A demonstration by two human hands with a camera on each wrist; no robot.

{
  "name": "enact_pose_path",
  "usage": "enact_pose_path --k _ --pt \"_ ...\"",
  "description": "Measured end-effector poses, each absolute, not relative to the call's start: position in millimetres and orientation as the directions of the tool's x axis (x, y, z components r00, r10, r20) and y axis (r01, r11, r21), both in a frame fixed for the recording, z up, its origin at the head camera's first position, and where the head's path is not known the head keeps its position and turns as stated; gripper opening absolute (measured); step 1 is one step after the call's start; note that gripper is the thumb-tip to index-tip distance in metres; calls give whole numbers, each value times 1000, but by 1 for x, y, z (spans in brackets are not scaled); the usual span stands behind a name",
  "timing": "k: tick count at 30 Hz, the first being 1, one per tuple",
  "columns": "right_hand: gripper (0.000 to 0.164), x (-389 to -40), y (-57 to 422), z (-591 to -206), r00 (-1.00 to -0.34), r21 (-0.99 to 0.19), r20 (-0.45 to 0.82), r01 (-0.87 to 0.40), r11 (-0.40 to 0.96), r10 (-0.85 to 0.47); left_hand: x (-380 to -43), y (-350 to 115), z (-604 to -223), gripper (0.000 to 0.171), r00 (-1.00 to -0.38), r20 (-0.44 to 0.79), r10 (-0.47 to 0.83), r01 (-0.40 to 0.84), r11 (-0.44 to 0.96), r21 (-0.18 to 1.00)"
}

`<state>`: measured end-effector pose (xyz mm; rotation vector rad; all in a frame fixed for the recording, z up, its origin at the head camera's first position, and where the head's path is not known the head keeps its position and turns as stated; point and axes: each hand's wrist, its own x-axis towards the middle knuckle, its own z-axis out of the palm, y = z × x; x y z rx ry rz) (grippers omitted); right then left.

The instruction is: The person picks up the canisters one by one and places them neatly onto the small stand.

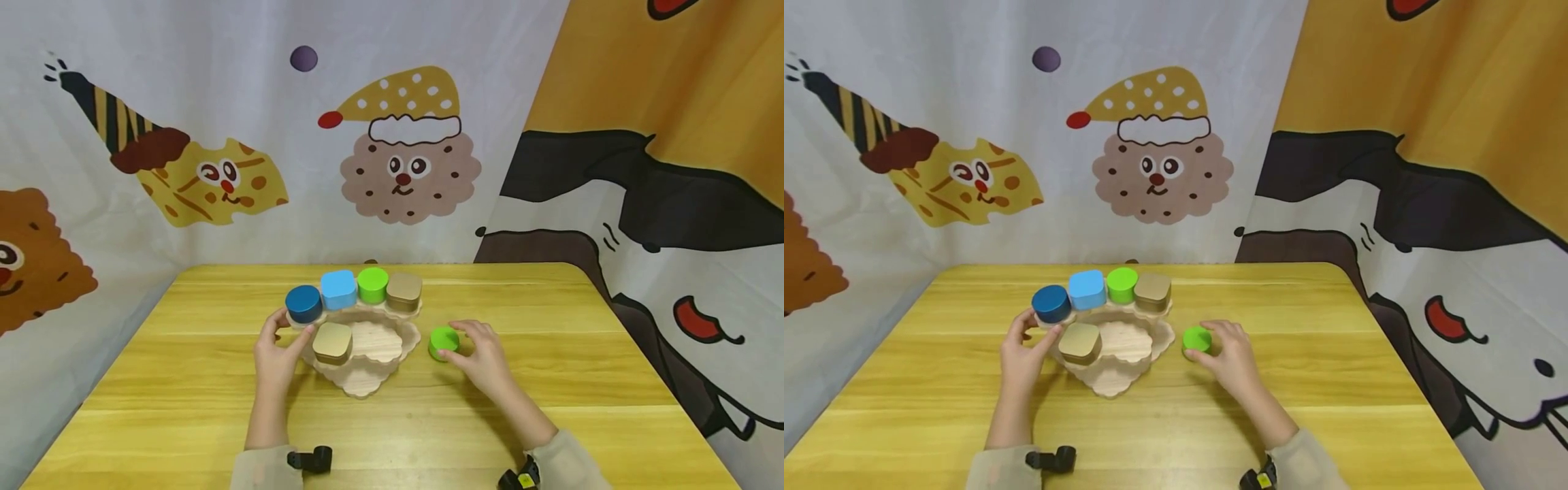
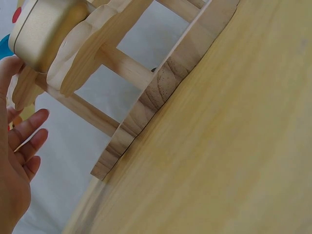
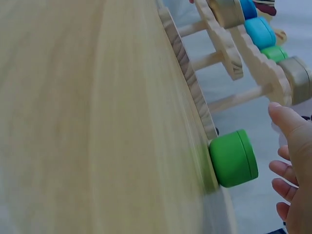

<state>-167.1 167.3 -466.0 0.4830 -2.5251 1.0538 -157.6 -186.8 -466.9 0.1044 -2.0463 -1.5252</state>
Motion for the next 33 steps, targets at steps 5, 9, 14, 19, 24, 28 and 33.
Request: enact_pose_path --k 5,9,14,19,24,28,33 --pt "61 -170 171 -469 -903 -612 394 -398 683 -173 -158 -187 -467 53 -828 400 -394 276 334 901" --pt "63 -171 173 -471 -917 -620 357 -375 690 -177 -158 -187 -467 53 -827 400 -394 276 336 900" --pt "66 -174 175 -476 -927 -627 327 -358 692 -183 -158 -187 -467 53 -827 401 -394 278 333 901" --pt "67 -178 174 -482 -933 -622 310 -346 703 -185 -158 -187 -469 54 -828 402 -391 283 327 902" --pt "65 -179 173 -486 -937 -617 304 -331 714 -172 -158 -187 -469 53 -828 403 -390 283 331 900" --pt "64 -181 172 -488 -937 -621 308 -328 711 -163 -159 -187 -468 53 -822 410 -395 287 335 898" --pt "60 -182 170 -487 -941 -629 302 -317 710 -152 -158 -187 -467 53 -822 412 -393 290 333 897"
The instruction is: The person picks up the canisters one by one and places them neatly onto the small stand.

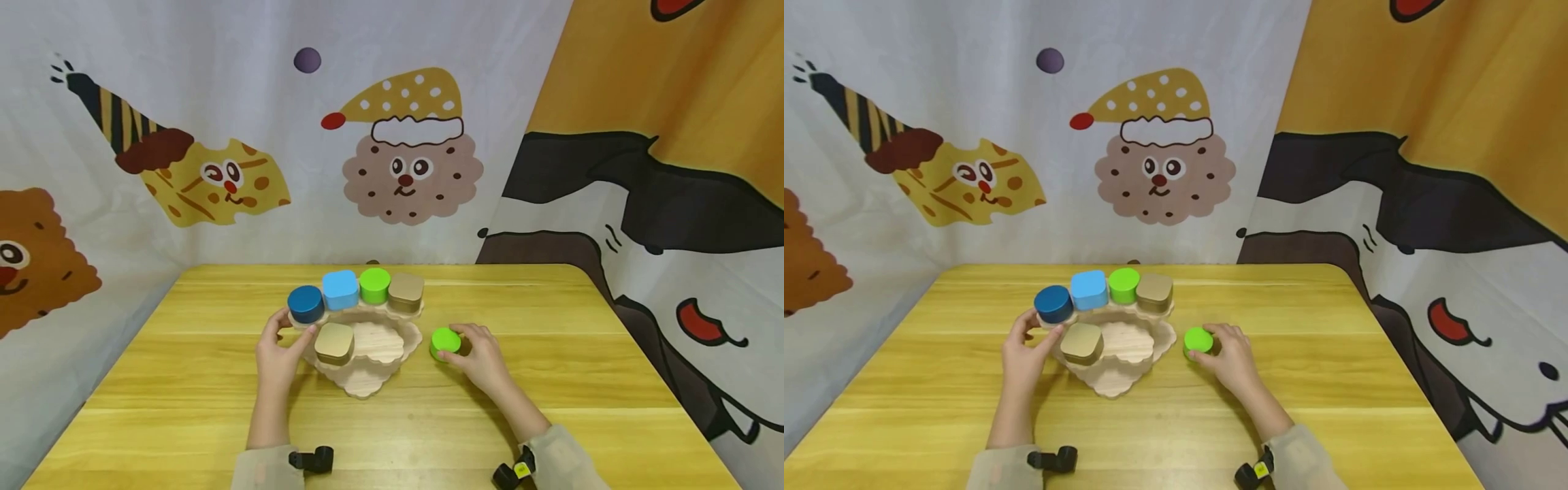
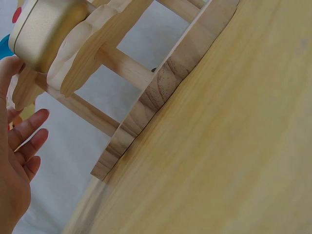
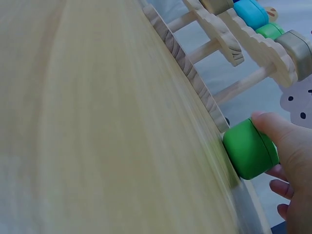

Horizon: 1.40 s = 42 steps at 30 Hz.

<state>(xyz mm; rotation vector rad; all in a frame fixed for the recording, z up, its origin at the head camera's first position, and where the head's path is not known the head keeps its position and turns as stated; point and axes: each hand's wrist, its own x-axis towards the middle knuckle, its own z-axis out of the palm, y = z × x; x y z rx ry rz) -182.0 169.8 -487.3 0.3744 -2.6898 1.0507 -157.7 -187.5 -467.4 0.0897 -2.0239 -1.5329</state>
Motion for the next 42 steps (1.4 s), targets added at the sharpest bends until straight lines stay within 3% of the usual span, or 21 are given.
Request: enact_pose_path --k 14,42 --pt "59 -172 162 -473 -920 -659 371 -355 663 -123 -157 -187 -468 53 -825 404 -396 282 332 900" --pt "59 -147 115 -436 -811 -612 565 -535 582 -152 -157 -186 -467 54 -827 405 -390 284 331 900"
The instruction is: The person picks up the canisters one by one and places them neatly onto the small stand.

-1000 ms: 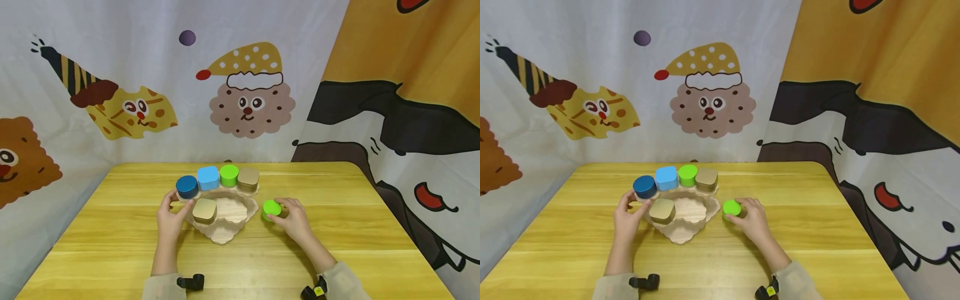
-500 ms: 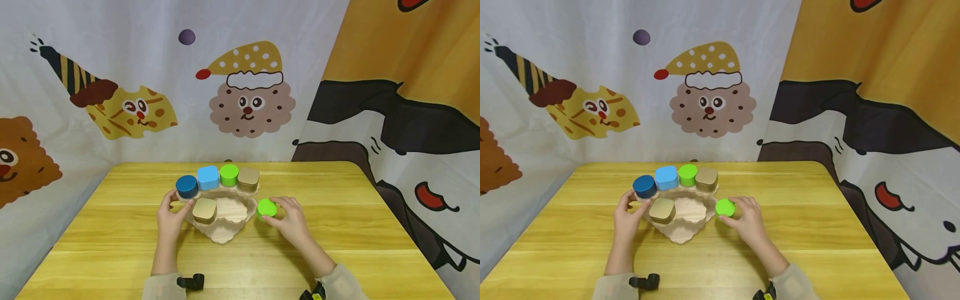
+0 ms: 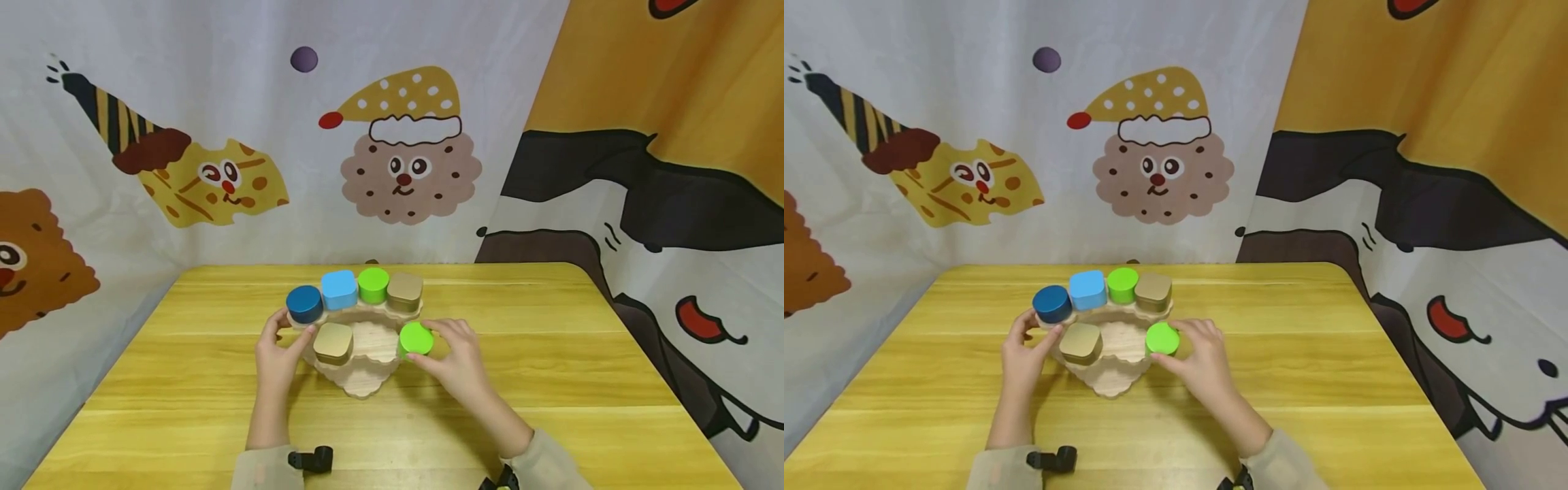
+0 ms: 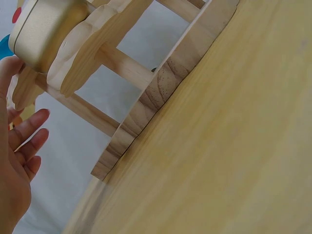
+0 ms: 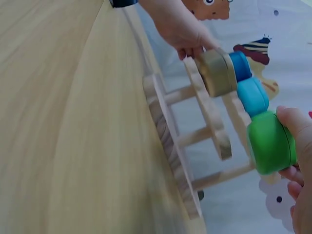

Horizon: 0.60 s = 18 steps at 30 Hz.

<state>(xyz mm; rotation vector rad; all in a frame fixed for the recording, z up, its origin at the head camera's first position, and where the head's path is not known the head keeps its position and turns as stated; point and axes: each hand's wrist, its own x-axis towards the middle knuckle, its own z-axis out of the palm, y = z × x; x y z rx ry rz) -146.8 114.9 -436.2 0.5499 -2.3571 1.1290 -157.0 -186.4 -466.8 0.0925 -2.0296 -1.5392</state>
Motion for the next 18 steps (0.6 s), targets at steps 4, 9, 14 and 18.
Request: enact_pose_path --k 4,9,14,18 --pt "60 -147 105 -432 -796 -604 584 -555 572 -156 -157 -186 -466 52 -832 394 -390 272 332 903" --pt "61 -148 94 -428 -792 -610 590 -563 558 -155 -157 -186 -466 51 -834 395 -385 275 332 902" --pt "60 -149 82 -426 -787 -612 598 -570 549 -150 -158 -187 -466 52 -835 393 -384 272 333 903" --pt "60 -149 75 -427 -788 -605 600 -561 564 -140 -158 -187 -467 53 -836 388 -387 268 329 906"
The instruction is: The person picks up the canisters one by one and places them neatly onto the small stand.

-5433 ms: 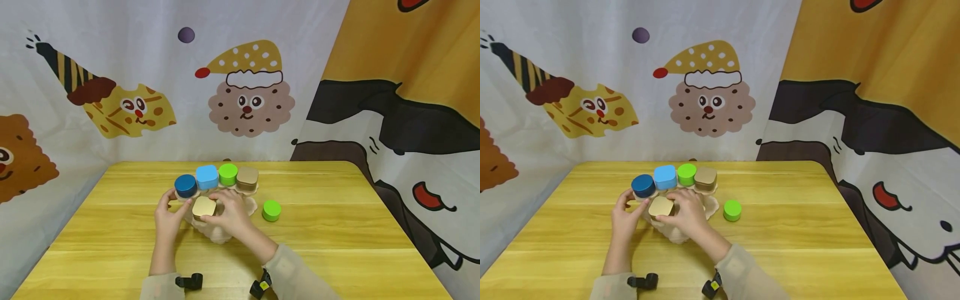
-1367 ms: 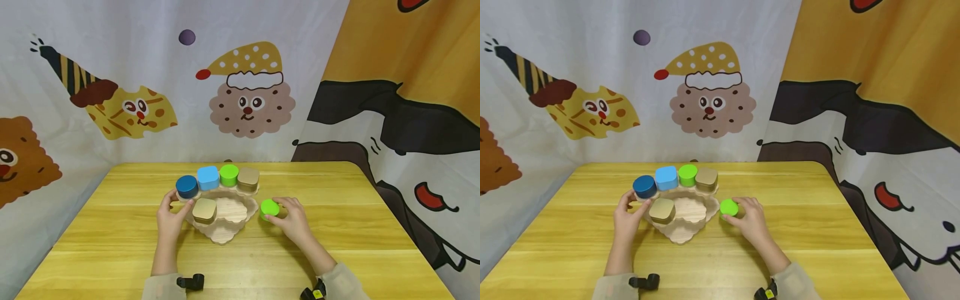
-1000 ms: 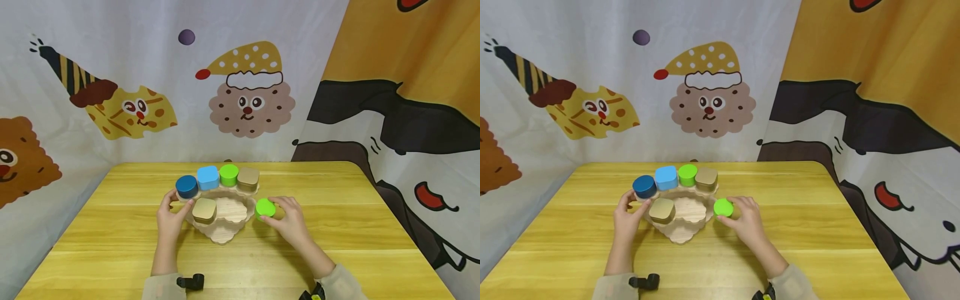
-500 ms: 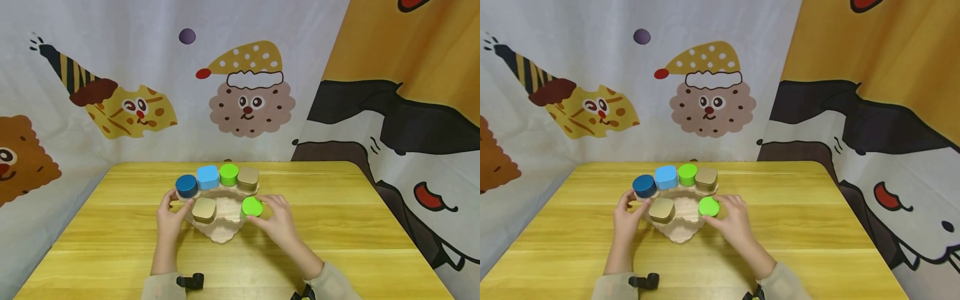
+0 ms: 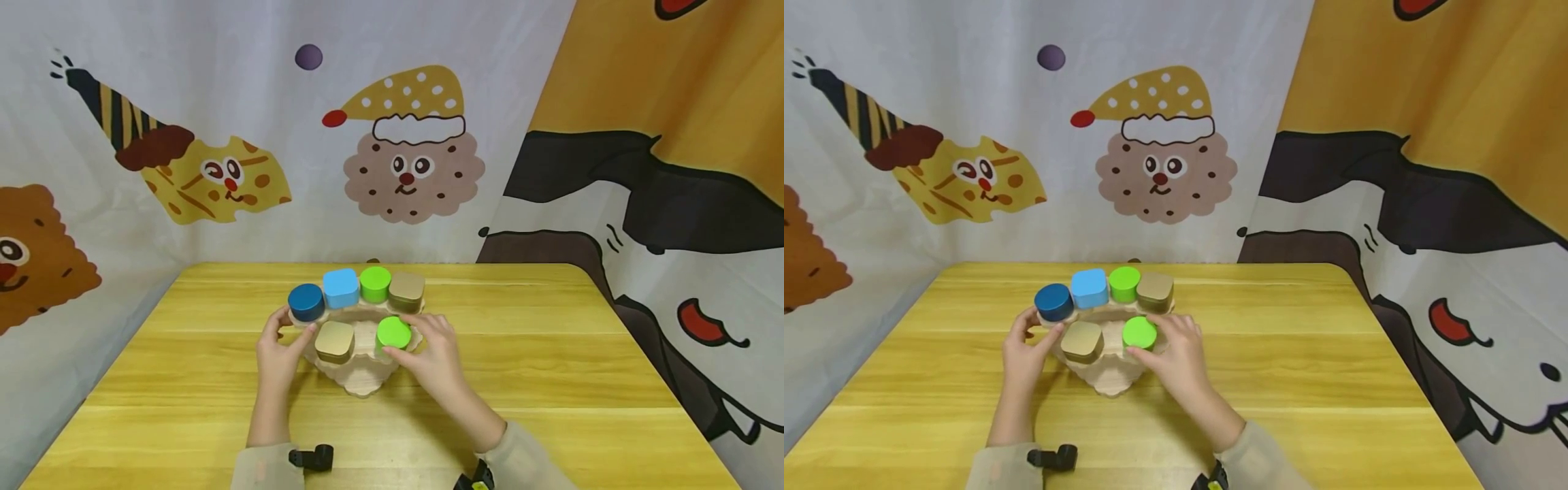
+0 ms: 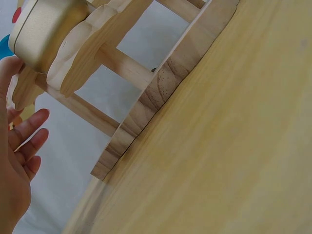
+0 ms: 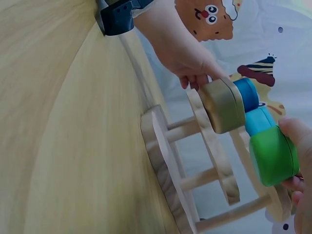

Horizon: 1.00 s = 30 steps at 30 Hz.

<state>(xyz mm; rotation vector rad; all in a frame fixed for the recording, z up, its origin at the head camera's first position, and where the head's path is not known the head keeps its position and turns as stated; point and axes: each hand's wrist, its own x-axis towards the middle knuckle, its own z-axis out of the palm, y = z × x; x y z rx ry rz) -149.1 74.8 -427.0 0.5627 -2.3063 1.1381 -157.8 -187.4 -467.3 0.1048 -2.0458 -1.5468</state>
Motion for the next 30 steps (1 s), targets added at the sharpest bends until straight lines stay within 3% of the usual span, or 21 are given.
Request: enact_pose_path --k 30 --pt "62 -152 55 -444 -797 -533 590 -504 680 -128 -158 -187 -467 53 -827 400 -396 275 335 901"
